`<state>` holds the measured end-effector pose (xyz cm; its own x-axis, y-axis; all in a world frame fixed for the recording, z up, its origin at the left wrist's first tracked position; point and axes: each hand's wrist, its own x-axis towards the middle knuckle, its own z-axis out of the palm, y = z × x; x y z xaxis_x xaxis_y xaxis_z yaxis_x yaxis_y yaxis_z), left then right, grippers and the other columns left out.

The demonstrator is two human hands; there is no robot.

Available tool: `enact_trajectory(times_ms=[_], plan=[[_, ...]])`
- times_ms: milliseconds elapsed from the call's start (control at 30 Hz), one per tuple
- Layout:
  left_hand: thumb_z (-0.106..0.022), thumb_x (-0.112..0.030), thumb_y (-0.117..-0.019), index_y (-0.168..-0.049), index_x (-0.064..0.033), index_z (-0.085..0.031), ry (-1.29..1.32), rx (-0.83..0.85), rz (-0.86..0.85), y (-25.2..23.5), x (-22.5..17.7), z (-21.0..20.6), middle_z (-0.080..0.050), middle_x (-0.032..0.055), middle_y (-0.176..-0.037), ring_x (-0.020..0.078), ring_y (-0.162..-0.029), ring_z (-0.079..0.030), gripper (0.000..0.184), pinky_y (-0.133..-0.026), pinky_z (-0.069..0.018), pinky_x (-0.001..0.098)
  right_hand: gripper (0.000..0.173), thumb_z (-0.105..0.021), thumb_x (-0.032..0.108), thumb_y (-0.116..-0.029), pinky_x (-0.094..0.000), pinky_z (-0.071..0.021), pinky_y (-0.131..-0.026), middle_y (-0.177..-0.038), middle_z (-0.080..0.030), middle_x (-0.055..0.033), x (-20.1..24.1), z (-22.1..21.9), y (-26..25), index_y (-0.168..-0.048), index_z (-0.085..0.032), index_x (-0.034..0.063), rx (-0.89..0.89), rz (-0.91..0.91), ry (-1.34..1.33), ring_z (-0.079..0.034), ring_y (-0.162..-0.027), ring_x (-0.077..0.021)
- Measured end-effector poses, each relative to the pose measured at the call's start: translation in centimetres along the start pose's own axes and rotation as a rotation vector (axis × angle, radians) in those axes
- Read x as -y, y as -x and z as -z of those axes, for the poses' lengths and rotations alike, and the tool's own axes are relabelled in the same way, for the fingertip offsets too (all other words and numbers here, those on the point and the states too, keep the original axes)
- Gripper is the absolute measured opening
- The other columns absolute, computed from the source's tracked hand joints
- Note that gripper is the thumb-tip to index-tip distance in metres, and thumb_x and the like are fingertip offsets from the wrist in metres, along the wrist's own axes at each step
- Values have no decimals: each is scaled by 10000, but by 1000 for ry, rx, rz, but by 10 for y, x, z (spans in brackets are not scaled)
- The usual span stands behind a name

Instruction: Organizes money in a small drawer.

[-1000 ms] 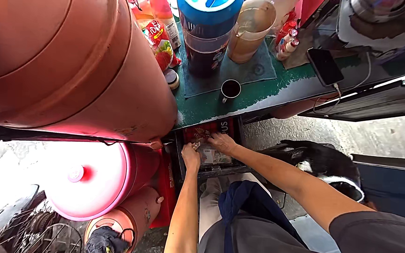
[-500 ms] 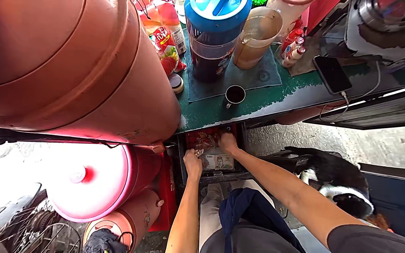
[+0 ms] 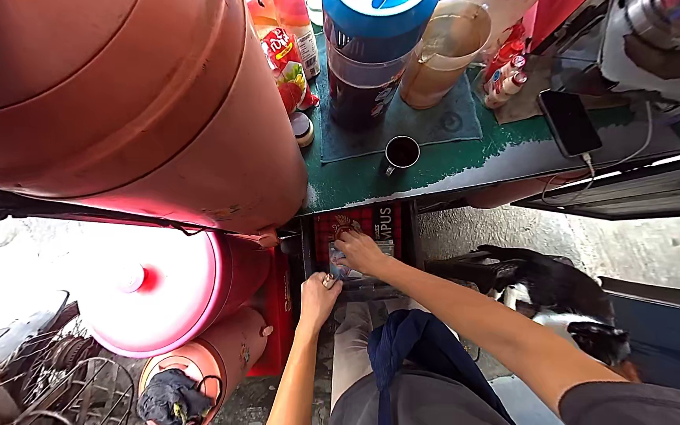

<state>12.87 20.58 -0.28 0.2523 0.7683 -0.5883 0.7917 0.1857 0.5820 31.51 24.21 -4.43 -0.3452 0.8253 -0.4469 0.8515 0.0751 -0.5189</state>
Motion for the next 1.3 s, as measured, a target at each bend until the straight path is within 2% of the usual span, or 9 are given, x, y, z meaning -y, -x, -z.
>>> enact_trajectory(times_ms=[67,167,367,567,700,800,1000,1167,1300], plan=[[-766,-203,-848,-1137,39,-692,-69,-6,48,-12,-12,-3,-659,195,-1237,297,-1143,-645,383,-1026,-503,449,376,-677,222,-974,-596,-481,-1018,-1321,-604,-280,6,-9,-9,-1255,-646,-25,17,-63,25,-556,-1280,-463],[-811,-158,-782,-1309,27,-615,-42,9,112,-26,-16,-8,-616,195,-1342,295,-1233,-609,592,-1081,-472,444,274,-572,73,-988,-560,-492,-1020,-1288,-621,-282,10,-18,-11,-1221,-642,-53,-44,-151,2,-573,-1270,-447],[-702,-91,-881,-1196,33,-641,-82,-16,182,-34,-18,-18,-667,208,-1193,321,-1144,-646,344,-1018,-500,473,386,-675,170,-914,-547,-436,-1088,-1323,-575,-295,7,-30,0,-1264,-643,8,-143,-210,-55,-524,-1304,-455],[-625,-155,-992,-1059,30,-684,-95,-174,182,-29,-20,-28,-703,197,-1072,325,-1036,-690,205,-953,-529,488,413,-656,269,-963,-539,-426,-1085,-1340,-581,-257,7,-25,4,-1278,-629,2,-88,-222,-154,-530,-1304,-418],[-664,-121,-969,-972,36,-698,90,-343,52,-26,-6,-37,-713,162,-920,271,-867,-707,161,-852,-563,463,328,-569,248,-1039,-512,-498,-1018,-1217,-671,-191,4,-15,9,-1284,-622,37,-69,-52,-340,-649,-1160,-346],[-677,-67,-944,-1005,13,-718,269,-395,-84,-27,6,-39,-730,102,-869,170,-782,-718,108,-793,-605,380,271,-539,226,-1048,-501,-520,-957,-1106,-709,-177,5,-14,15,-1152,-695,30,-126,66,-379,-684,-1070,-325],[-673,-53,-937,-989,9,-729,301,-422,-173,-29,15,-41,-734,97,-903,157,-840,-711,99,-841,-580,364,231,-611,207,-1001,-592,-529,-913,-1050,-719,-200,-27,7,62,-1064,-713,9,-60,-111,-193,-691,-1037,-388],[-670,-39,-937,-966,32,-726,232,-357,-230,-28,5,-42,-728,138,-944,196,-877,-715,95,-868,-583,370,225,-579,161,-1011,-598,-510,-903,-1103,-694,-246,-40,27,118,-1135,-672,-1,231,-354,34,-653,-1119,-435],[-706,-140,-902,-981,48,-697,-39,-208,-235,-26,-17,-25,-686,184,-1045,285,-968,-690,205,-894,-565,439,277,-603,77,-984,-550,-528,-942,-1204,-663,-248,-38,7,121,-1250,-622,0,6,-231,-20,-644,-1162,-425]])
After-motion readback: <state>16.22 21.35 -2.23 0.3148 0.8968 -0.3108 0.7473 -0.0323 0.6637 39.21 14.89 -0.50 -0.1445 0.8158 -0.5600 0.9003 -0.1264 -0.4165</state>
